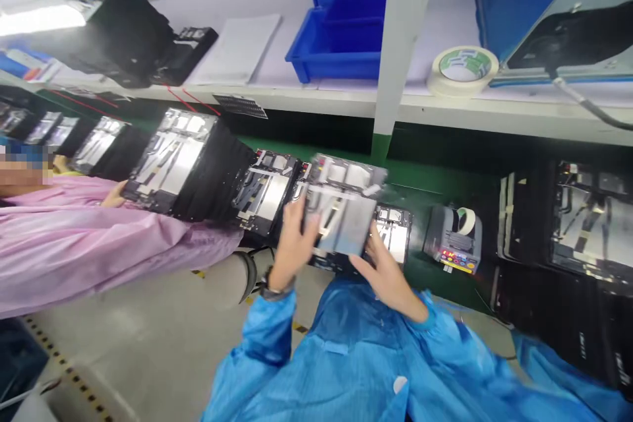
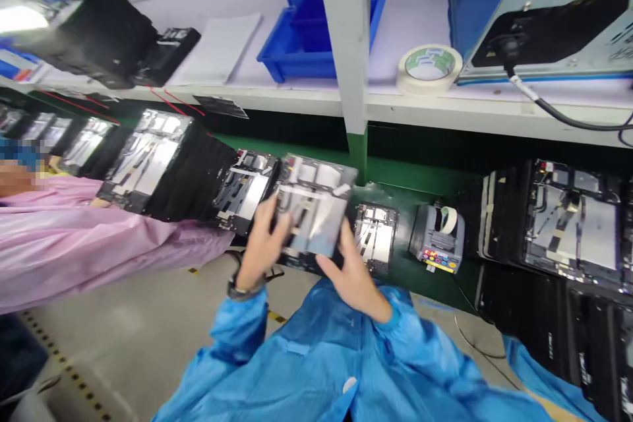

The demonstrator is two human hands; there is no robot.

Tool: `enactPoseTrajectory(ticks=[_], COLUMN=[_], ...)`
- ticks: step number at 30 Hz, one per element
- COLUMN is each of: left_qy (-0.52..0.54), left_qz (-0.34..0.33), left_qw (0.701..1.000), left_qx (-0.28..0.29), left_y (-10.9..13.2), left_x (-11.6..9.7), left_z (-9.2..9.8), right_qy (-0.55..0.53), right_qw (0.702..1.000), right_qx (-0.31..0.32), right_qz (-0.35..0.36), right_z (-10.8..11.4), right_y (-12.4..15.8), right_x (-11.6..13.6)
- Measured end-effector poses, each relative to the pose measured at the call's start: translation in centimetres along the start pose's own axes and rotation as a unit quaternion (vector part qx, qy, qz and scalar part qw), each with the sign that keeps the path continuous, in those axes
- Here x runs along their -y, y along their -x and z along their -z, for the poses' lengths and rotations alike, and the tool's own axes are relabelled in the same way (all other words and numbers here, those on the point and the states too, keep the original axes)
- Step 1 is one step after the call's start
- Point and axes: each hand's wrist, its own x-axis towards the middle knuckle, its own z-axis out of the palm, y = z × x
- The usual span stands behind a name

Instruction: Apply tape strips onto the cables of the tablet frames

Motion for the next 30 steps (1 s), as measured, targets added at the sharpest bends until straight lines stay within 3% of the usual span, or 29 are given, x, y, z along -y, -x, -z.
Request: enactPoseTrajectory(ticks=[3, 6, 9, 12, 15, 17, 19, 20, 21, 22, 24, 25, 26, 27, 28, 30], left_qy=[-0.106, -0.192, -0.238, -0.241, -0.236, -0.218, -0.160, -0.110, -0.051, 0.011, 0.115, 0.140, 0.153, 0.151, 0.139, 0.109], left_qz=[0.039, 0.084, 0.102, 0.092, 0.060, 0.021, -0.029, -0.044, -0.064, -0.082, -0.090, -0.085, -0.076, -0.061, -0.040, 0.023], left_qw=[0.991, 0.974, 0.962, 0.963, 0.966, 0.970, 0.980, 0.988, 0.994, 0.997, 0.978, 0.966, 0.961, 0.961, 0.967, 0.981], left_qx=[-0.071, -0.091, -0.081, -0.072, -0.089, -0.108, -0.117, -0.104, -0.070, -0.005, 0.147, 0.200, 0.219, 0.225, 0.211, 0.157], left_y=[-4.5, -7.5, -9.1, -9.7, -8.9, -7.0, -4.1, -2.4, -0.7, 0.9, 3.6, 4.5, 5.2, 5.5, 5.4, 4.5], left_x=[4.6, 9.6, 13.1, 14.3, 12.7, 9.9, 6.0, 3.9, 2.0, 0.4, -1.6, -1.8, -1.5, -0.6, 0.7, 3.9], left_z=[7.7, 11.7, 12.4, 11.8, 11.1, 10.1, 8.1, 6.6, 4.7, 2.4, -3.4, -6.8, -10.3, -13.8, -17.1, -22.9], right_qy=[-0.007, 0.023, 0.076, 0.106, 0.101, 0.074, 0.023, 0.004, -0.003, -0.007, -0.008, -0.032, -0.051, -0.063, -0.079, -0.115], right_qw=[0.998, 0.992, 0.988, 0.987, 0.991, 0.996, 0.999, 0.998, 0.981, 0.947, 0.870, 0.797, 0.740, 0.702, 0.677, 0.667], right_qx=[0.057, 0.093, 0.084, 0.064, 0.058, 0.057, 0.028, -0.051, -0.177, -0.307, -0.476, -0.582, -0.647, -0.684, -0.706, -0.713], right_qz=[-0.018, -0.080, -0.106, -0.101, -0.061, -0.012, -0.021, -0.049, -0.077, -0.098, -0.131, -0.159, -0.177, -0.188, -0.193, -0.181], right_z=[-6.8, -11.7, -14.1, -14.9, -13.0, -9.2, -3.7, -0.5, 2.6, 5.5, 10.6, 12.5, 14.1, 15.3, 16.2, 17.5], right_y=[-7.4, -13.3, -16.7, -17.7, -15.8, -12.7, -8.0, -5.3, -2.5, 0.3, 5.2, 7.1, 8.6, 9.7, 10.4, 10.9], right_x=[1.7, 1.1, -0.2, -0.7, -0.7, -1.2, -2.9, -4.1, -5.5, -7.0, -10.2, -11.8, -13.3, -14.6, -15.7, -17.3])
